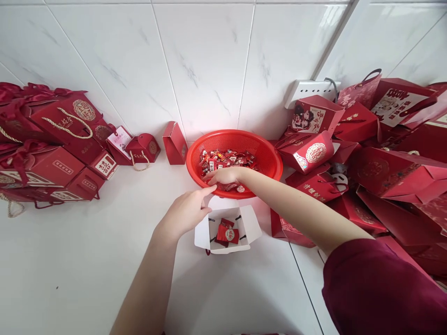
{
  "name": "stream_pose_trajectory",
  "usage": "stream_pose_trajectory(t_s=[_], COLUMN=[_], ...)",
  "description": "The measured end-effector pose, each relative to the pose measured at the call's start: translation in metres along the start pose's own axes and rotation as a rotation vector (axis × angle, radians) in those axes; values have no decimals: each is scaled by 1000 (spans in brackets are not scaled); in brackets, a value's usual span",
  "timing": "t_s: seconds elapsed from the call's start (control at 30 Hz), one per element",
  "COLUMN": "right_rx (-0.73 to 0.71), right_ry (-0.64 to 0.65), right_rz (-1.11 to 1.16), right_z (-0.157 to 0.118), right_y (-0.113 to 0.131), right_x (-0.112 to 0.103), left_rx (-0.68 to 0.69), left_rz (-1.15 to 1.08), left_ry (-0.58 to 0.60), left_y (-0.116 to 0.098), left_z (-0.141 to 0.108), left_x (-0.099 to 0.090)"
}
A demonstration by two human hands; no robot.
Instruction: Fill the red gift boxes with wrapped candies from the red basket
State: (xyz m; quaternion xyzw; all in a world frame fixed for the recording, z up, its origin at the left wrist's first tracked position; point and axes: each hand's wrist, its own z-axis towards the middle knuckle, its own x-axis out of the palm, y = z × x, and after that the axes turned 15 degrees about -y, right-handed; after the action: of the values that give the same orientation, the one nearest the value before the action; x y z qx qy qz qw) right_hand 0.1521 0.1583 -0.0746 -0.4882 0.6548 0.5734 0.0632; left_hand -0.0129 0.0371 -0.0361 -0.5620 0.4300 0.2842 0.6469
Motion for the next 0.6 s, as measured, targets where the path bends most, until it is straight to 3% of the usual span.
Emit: stream_pose_trajectory(t_s=[0.13,0.4,0.6], right_rx=[29,9,3], right_ry=[-6,-142,-250], right_rz=[72,125,-98], right_z=[9,28,33], right_y=[5,13,13], right_x=[2,12,12], left_rx=[1,20,17], left_rz=[6,-8,-15], left_ry=[-9,-23,-20], left_y=[0,3,3], left_z=[-1,-2,-2], left_x=[1,1,0])
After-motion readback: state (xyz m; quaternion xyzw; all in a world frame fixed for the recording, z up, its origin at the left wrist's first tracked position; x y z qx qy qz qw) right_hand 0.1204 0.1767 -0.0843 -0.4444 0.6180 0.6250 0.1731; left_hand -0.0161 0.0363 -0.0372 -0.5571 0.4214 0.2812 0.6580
